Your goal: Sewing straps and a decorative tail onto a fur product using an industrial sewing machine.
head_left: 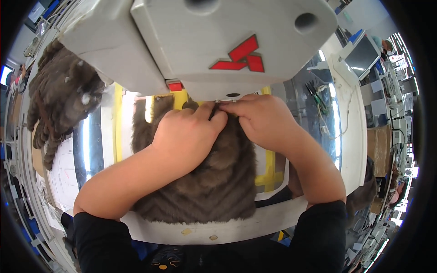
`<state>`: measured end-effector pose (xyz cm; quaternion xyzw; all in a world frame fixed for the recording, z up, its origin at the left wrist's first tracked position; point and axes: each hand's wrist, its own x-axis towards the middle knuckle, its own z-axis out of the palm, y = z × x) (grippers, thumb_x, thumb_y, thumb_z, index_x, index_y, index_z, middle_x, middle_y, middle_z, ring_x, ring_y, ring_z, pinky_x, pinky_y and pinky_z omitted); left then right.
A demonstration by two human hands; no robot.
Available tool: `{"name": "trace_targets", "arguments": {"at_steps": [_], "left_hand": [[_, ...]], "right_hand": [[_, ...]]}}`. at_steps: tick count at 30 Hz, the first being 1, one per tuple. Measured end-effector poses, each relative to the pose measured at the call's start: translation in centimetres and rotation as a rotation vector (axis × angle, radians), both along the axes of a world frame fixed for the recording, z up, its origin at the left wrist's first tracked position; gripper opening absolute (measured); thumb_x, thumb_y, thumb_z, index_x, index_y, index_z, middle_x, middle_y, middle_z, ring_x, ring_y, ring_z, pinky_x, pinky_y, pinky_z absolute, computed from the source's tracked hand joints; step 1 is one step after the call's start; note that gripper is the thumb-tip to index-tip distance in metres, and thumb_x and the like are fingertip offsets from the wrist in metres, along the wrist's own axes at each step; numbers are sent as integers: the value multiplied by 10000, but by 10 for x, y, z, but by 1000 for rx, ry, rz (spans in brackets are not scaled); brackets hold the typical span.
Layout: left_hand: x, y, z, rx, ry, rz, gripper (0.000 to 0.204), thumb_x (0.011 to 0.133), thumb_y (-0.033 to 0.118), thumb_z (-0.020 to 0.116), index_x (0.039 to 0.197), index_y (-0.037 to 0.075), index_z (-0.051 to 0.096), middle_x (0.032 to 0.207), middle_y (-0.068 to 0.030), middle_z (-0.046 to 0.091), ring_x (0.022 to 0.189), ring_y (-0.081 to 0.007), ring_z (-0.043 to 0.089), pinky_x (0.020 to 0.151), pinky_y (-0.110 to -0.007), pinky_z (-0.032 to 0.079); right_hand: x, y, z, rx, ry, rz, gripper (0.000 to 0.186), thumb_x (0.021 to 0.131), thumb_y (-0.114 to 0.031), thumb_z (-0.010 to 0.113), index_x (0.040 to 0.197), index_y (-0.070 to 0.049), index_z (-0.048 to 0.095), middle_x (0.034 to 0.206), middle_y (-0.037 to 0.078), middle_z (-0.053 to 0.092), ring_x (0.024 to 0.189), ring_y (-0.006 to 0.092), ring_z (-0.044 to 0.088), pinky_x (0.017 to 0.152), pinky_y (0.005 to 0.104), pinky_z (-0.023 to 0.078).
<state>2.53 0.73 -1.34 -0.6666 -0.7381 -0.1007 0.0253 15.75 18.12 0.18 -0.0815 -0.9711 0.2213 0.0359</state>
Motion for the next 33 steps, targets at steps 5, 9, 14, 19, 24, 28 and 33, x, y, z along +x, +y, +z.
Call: {"name": "trace_targets", "arguments": {"at_steps": [5, 9, 14, 19, 24, 28, 33], "left_hand": [[0, 0, 0, 9, 4, 4, 234, 830, 107, 605, 1058, 88, 654, 1240, -132, 693, 815, -256, 729, 666, -372, 564], [0, 1, 2, -2, 13, -8, 236, 817, 100, 607, 1045, 88, 666, 1197, -92, 695, 794, -237, 717, 669, -364, 558], [2, 2, 0, 14, 34, -21, 248, 813, 98, 608, 1051, 78, 676, 1191, -75, 695, 789, -227, 711, 675, -361, 557], [3, 6, -5, 201, 79, -56, 172, 770, 125, 639, 933, 80, 669, 1009, -57, 683, 683, -187, 663, 569, -324, 510], [5, 7, -8, 204, 113, -57, 177, 771, 126, 638, 939, 79, 670, 1045, -61, 695, 691, -183, 664, 583, -324, 512], [5, 8, -8, 210, 112, -53, 172, 772, 125, 638, 936, 82, 668, 1060, -63, 698, 693, -178, 662, 590, -323, 508], [5, 9, -8, 210, 115, -61, 164, 769, 122, 638, 925, 77, 660, 1031, -62, 686, 684, -183, 653, 586, -328, 507]], "right_hand": [[-1, -1, 1, 32, 31, 2, 317, 898, -71, 525, 1099, -111, 766, 1161, 49, 745, 1007, 293, 712, 820, 418, 584], [-1, 0, 0, 42, 56, 0, 300, 886, -68, 532, 1057, -100, 776, 1107, 57, 756, 975, 303, 718, 807, 425, 585], [0, 1, 0, 44, 70, 4, 303, 874, -63, 535, 1047, -95, 781, 1105, 54, 759, 978, 300, 719, 808, 424, 584], [2, 3, -1, 55, 82, 6, 306, 868, -59, 536, 1042, -96, 785, 1104, 46, 763, 979, 289, 720, 806, 417, 584], [4, 8, -4, 74, 110, 24, 307, 860, -57, 545, 1041, -102, 789, 1109, 38, 765, 982, 276, 723, 819, 413, 583], [4, 11, -3, 64, 100, 25, 310, 856, -56, 547, 1050, -96, 785, 1116, 43, 763, 987, 280, 720, 834, 416, 580], [2, 25, -14, -40, 237, 145, 351, 835, -35, 533, 1087, -80, 773, 1163, 71, 751, 1023, 313, 708, 870, 424, 574]]}}
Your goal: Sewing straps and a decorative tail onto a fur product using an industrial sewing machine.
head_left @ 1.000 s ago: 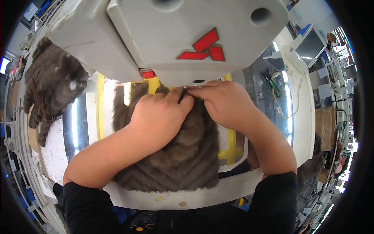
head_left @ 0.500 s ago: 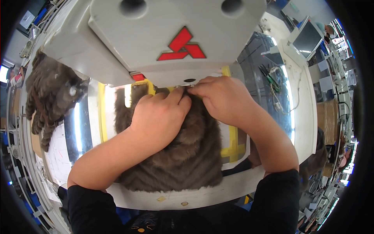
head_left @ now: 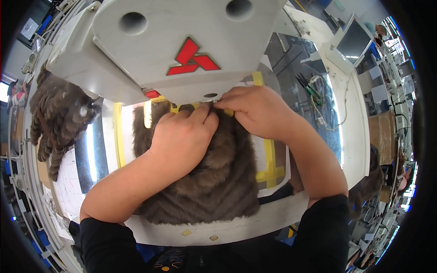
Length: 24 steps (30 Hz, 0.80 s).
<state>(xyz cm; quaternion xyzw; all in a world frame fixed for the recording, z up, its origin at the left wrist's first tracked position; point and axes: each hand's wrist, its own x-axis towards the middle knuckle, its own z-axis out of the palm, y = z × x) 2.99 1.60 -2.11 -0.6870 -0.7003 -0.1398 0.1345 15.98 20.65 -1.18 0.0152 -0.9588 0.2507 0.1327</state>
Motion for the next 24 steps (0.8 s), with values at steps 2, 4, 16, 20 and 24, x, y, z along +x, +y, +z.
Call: {"name": "trace_targets", "arguments": {"at_steps": [2, 4, 16, 20, 24], "left_hand": [[-1, -1, 0, 5, -3, -1, 163, 766, 121, 638, 921, 73, 657, 1008, -59, 677, 679, -186, 648, 584, -330, 506], [-1, -1, 2, 7, -28, -19, 165, 765, 121, 638, 920, 65, 650, 958, -54, 649, 677, -193, 641, 583, -337, 507], [7, -22, 12, -81, -46, -82, 413, 768, 133, 627, 1174, 56, 650, 1243, -91, 697, 739, -184, 663, 659, -314, 536], [10, -25, 8, -74, -39, -43, 414, 747, 156, 645, 1147, 50, 646, 1198, -125, 706, 704, -170, 644, 631, -308, 513], [10, -25, 2, -43, -97, -50, 412, 742, 164, 656, 1139, 52, 644, 1183, -148, 703, 701, -173, 642, 631, -318, 502]], "right_hand": [[0, 2, 1, -30, -27, 6, 364, 831, -28, 526, 1094, -84, 772, 1173, 75, 748, 1032, 320, 704, 879, 425, 572], [-1, 3, 2, -61, -57, 13, 377, 828, -20, 519, 1100, -88, 771, 1183, 78, 746, 1041, 327, 701, 888, 425, 570], [-9, 6, 1, -4, -122, -34, 344, 840, -28, 545, 1067, -119, 787, 1083, 89, 764, 1004, 340, 702, 863, 437, 570], [-13, 5, 2, 4, -107, -54, 304, 845, -36, 576, 1035, -115, 799, 980, 128, 758, 930, 363, 701, 822, 444, 567], [-14, 3, 2, -29, -100, -86, 282, 848, -34, 586, 1011, -103, 805, 934, 160, 743, 882, 385, 693, 792, 451, 559]]}}
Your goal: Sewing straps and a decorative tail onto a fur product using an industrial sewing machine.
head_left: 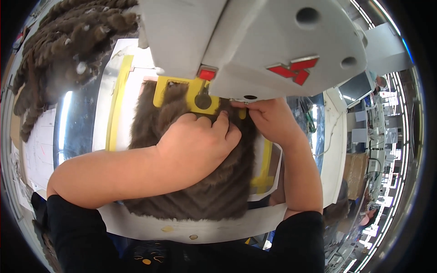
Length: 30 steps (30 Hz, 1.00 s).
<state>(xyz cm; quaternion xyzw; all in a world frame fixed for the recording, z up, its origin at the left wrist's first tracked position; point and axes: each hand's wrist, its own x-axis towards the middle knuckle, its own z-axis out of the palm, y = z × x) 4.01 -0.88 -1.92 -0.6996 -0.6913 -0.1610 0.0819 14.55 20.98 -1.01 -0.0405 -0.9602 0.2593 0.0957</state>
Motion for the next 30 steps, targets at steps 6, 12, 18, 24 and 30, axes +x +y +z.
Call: {"name": "trace_targets", "arguments": {"at_steps": [6, 12, 18, 24, 30], "left_hand": [[0, 0, 2, -66, 7, 3, 399, 768, 159, 661, 1151, 52, 636, 1194, -162, 693, 706, -187, 649, 652, -340, 501], [-1, 5, 1, -117, 24, 11, 379, 804, 159, 648, 1166, 47, 633, 1219, -176, 684, 757, -210, 684, 682, -348, 514], [-8, 10, -1, -93, 26, 31, 317, 819, 157, 638, 1119, 55, 630, 1207, -158, 683, 792, -220, 695, 713, -363, 532], [-17, 15, -1, -117, 3, 11, 294, 827, 160, 635, 1098, 47, 629, 1213, -147, 682, 812, -230, 699, 719, -363, 541], [-18, 10, 4, -165, 42, 48, 278, 828, 171, 645, 1074, 43, 643, 1222, -157, 681, 787, -231, 707, 683, -363, 549]], "right_hand": [[1, 2, -1, 7, -29, -21, 270, 855, -29, 577, 1045, -57, 767, 925, 180, 724, 892, 405, 677, 784, 460, 549], [3, 10, -7, -27, -42, -61, 208, 868, -42, 587, 1020, -15, 726, 954, 206, 711, 939, 444, 657, 808, 474, 538], [-3, 15, -11, 64, 1, -89, 259, 891, -41, 593, 1127, -19, 697, 1072, 198, 717, 1044, 430, 650, 885, 477, 530], [-7, 26, -16, 93, -1, -105, 256, 914, -54, 616, 1152, -11, 699, 1130, 190, 727, 1095, 380, 668, 940, 432, 521], [-13, 27, -21, 188, -6, -42, 246, 886, -36, 639, 1124, -30, 702, 1100, 177, 719, 1059, 382, 661, 910, 442, 525]]}}
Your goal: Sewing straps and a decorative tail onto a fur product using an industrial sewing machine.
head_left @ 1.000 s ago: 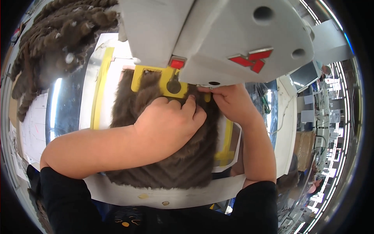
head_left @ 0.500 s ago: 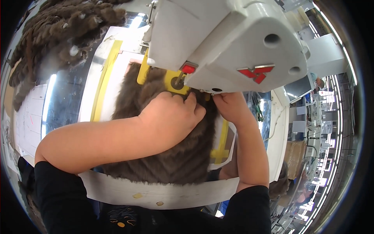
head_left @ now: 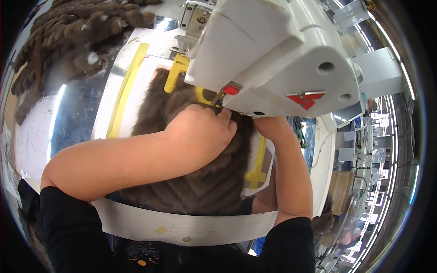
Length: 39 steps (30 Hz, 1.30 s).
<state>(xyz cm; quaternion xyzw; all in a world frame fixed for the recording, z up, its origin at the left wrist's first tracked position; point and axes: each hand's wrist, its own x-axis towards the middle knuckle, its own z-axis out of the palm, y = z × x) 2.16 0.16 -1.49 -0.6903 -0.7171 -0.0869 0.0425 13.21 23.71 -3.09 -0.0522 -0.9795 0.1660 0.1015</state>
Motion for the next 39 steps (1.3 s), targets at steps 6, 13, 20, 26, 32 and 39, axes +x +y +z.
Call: {"name": "trace_targets", "arguments": {"at_steps": [6, 13, 20, 26, 32, 39], "left_hand": [[-2, -6, 4, -35, 31, 21, 279, 835, 182, 651, 1079, 46, 651, 1261, -166, 676, 790, -223, 709, 685, -355, 553], [-9, -7, -1, 35, 21, -13, 285, 799, 154, 649, 1063, 49, 642, 1234, -142, 679, 820, -223, 701, 691, -359, 547], [-10, -4, 7, -13, 17, -19, 260, 790, 138, 648, 1035, 60, 609, 1161, -112, 681, 813, -227, 693, 682, -360, 535], [-9, -4, 11, -52, 19, 2, 237, 809, 123, 640, 1040, 76, 610, 1156, -94, 684, 843, -226, 703, 710, -367, 542], [-10, -2, 11, -25, -19, -4, 216, 823, 99, 617, 1036, 66, 608, 1145, -114, 684, 877, -260, 712, 746, -385, 558], [-10, -1, 18, -80, 6, 1, 241, 825, 84, 615, 1064, 58, 599, 1161, -128, 683, 892, -272, 716, 749, -382, 566]], "right_hand": [[-4, -1, -2, -5, -39, 29, 238, 899, -27, 618, 1122, -35, 702, 1109, 176, 717, 1058, 380, 660, 917, 451, 524], [0, -10, 6, -372, 55, -57, 231, 901, -60, 659, 1122, -34, 722, 1040, 140, 743, 1007, 310, 695, 868, 407, 541], [31, -34, 28, -288, -66, -58, 321, 858, -47, 633, 1160, -63, 740, 1074, 108, 743, 943, 256, 725, 808, 373, 573], [30, -43, 14, -104, 99, 162, 345, 836, -48, 605, 1140, -106, 759, 1165, 54, 744, 1020, 270, 718, 836, 397, 596], [28, -46, 18, -59, 29, 156, 357, 865, -64, 575, 1171, -121, 749, 1213, 43, 734, 1045, 267, 710, 848, 404, 591], [27, -45, 18, -65, -8, 148, 348, 878, -81, 562, 1172, -118, 746, 1233, 41, 730, 1046, 272, 707, 850, 412, 587]]}}
